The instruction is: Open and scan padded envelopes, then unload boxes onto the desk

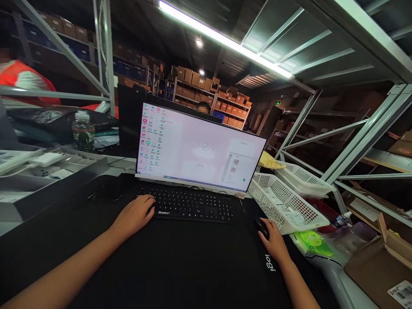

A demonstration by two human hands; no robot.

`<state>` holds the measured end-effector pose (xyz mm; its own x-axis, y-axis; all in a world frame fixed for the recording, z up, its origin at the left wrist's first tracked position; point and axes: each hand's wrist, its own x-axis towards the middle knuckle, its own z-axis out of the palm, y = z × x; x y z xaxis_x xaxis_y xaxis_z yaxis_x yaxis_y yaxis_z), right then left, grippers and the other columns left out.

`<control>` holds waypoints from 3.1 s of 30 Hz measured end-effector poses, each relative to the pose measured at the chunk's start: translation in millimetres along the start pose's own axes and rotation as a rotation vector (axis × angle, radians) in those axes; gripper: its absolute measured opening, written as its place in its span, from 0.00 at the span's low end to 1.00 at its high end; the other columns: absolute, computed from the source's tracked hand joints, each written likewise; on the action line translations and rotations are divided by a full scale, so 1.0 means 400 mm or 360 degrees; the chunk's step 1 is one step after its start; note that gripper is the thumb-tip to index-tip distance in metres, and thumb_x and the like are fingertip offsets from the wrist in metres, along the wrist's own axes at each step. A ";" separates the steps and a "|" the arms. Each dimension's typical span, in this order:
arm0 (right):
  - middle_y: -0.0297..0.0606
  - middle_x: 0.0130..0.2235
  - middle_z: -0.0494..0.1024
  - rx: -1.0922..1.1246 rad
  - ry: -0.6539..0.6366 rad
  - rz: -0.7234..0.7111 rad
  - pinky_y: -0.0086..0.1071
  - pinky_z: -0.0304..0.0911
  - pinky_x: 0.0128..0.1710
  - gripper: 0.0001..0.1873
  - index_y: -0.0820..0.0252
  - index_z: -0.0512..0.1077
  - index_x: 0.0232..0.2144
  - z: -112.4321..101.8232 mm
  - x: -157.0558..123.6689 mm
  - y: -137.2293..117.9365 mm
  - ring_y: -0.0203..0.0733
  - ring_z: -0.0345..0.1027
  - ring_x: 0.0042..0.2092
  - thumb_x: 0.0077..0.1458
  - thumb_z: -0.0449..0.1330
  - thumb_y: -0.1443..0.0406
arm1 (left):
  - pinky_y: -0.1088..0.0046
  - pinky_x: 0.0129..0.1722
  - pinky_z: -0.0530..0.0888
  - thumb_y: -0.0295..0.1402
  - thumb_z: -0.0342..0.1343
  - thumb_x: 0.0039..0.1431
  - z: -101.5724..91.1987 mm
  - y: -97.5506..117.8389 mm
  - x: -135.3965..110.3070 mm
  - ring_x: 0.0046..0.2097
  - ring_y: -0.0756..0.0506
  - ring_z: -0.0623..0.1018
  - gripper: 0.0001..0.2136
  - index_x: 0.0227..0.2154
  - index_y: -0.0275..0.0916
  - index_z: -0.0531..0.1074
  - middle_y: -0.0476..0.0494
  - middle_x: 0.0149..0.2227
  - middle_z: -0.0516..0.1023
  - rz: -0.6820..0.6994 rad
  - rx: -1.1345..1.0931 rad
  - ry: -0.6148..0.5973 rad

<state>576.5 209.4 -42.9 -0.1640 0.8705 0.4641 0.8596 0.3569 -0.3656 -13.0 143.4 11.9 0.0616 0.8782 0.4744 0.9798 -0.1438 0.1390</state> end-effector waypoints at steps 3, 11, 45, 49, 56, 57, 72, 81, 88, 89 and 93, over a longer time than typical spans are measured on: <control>0.45 0.59 0.70 0.0006 -0.0034 0.0007 0.50 0.61 0.65 0.28 0.52 0.67 0.60 0.002 0.004 0.011 0.54 0.67 0.61 0.59 0.57 0.54 | 0.57 0.51 0.76 0.33 0.44 0.65 0.001 -0.002 0.000 0.52 0.36 0.78 0.15 0.42 0.37 0.77 0.34 0.51 0.78 0.0008 -0.0007 0.0001; 0.45 0.60 0.69 -0.0050 -0.0004 -0.0010 0.47 0.64 0.63 0.27 0.53 0.67 0.61 0.002 -0.005 -0.002 0.53 0.66 0.62 0.62 0.54 0.54 | 0.56 0.51 0.76 0.32 0.45 0.64 -0.003 0.001 -0.001 0.52 0.36 0.78 0.15 0.42 0.36 0.77 0.33 0.50 0.79 0.0021 -0.0010 0.0004; 0.46 0.59 0.69 -0.0139 0.0012 0.0009 0.49 0.62 0.64 0.27 0.55 0.64 0.62 -0.007 -0.007 -0.009 0.53 0.66 0.61 0.62 0.53 0.56 | 0.56 0.52 0.77 0.33 0.44 0.65 0.000 0.000 0.003 0.53 0.35 0.78 0.17 0.44 0.34 0.77 0.32 0.52 0.78 0.0052 0.0073 -0.0033; 0.47 0.59 0.69 -0.0158 0.0009 0.0004 0.49 0.63 0.62 0.26 0.55 0.64 0.62 -0.008 -0.007 -0.010 0.54 0.66 0.61 0.63 0.52 0.55 | 0.56 0.53 0.76 0.32 0.44 0.65 0.003 -0.001 0.002 0.53 0.36 0.78 0.17 0.45 0.34 0.77 0.33 0.52 0.78 0.0054 0.0069 -0.0023; 0.46 0.58 0.70 -0.0158 0.0032 0.0010 0.49 0.65 0.61 0.26 0.54 0.65 0.61 -0.011 -0.008 -0.016 0.54 0.67 0.60 0.63 0.54 0.56 | 0.56 0.53 0.77 0.33 0.45 0.65 0.002 0.000 0.000 0.53 0.36 0.78 0.16 0.45 0.34 0.77 0.33 0.51 0.79 0.0051 0.0063 -0.0002; 0.46 0.58 0.70 -0.0157 0.0033 0.0006 0.49 0.65 0.61 0.26 0.54 0.65 0.61 -0.011 -0.007 -0.016 0.54 0.67 0.60 0.63 0.54 0.56 | 0.57 0.53 0.77 0.33 0.45 0.65 0.001 0.000 0.000 0.53 0.36 0.78 0.16 0.45 0.35 0.77 0.33 0.51 0.79 0.0051 0.0062 0.0001; 0.47 0.59 0.69 -0.0177 0.0005 -0.0014 0.49 0.65 0.61 0.26 0.54 0.64 0.62 -0.006 -0.008 0.005 0.54 0.65 0.62 0.64 0.54 0.55 | 0.56 0.51 0.78 0.32 0.45 0.65 -0.003 0.003 0.001 0.51 0.36 0.78 0.16 0.44 0.34 0.77 0.33 0.51 0.79 0.0062 0.0055 -0.0001; 0.47 0.60 0.68 -0.0161 -0.0016 -0.0009 0.50 0.63 0.63 0.25 0.54 0.63 0.61 -0.007 -0.009 -0.004 0.54 0.65 0.62 0.65 0.53 0.55 | 0.54 0.51 0.78 0.33 0.45 0.65 -0.004 0.004 0.001 0.51 0.36 0.79 0.16 0.44 0.35 0.78 0.32 0.51 0.79 0.0052 0.0049 0.0014; 0.47 0.60 0.68 -0.0147 -0.0015 0.0006 0.51 0.62 0.64 0.26 0.54 0.63 0.61 -0.008 -0.008 -0.007 0.54 0.64 0.63 0.64 0.53 0.55 | 0.53 0.52 0.78 0.33 0.45 0.64 -0.006 0.006 0.001 0.52 0.36 0.78 0.17 0.44 0.35 0.78 0.32 0.51 0.79 0.0054 0.0027 0.0015; 0.47 0.60 0.68 -0.0146 -0.0016 0.0008 0.51 0.62 0.63 0.26 0.54 0.64 0.61 -0.009 -0.008 -0.009 0.54 0.64 0.63 0.64 0.53 0.56 | 0.53 0.52 0.78 0.33 0.45 0.64 -0.006 0.006 0.001 0.52 0.35 0.78 0.16 0.43 0.35 0.78 0.32 0.51 0.79 0.0054 0.0023 0.0015; 0.47 0.60 0.68 -0.0151 -0.0022 0.0017 0.50 0.63 0.63 0.25 0.54 0.64 0.61 -0.014 -0.006 -0.016 0.54 0.64 0.62 0.64 0.53 0.56 | 0.53 0.52 0.77 0.33 0.45 0.64 -0.006 0.007 0.002 0.52 0.35 0.78 0.16 0.42 0.36 0.78 0.32 0.50 0.79 0.0054 0.0003 0.0016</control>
<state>574.0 203.0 -37.0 -0.1607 0.8789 0.4492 0.9031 0.3145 -0.2922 -10.7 142.3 14.8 0.0929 0.8682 0.4875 0.9776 -0.1725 0.1209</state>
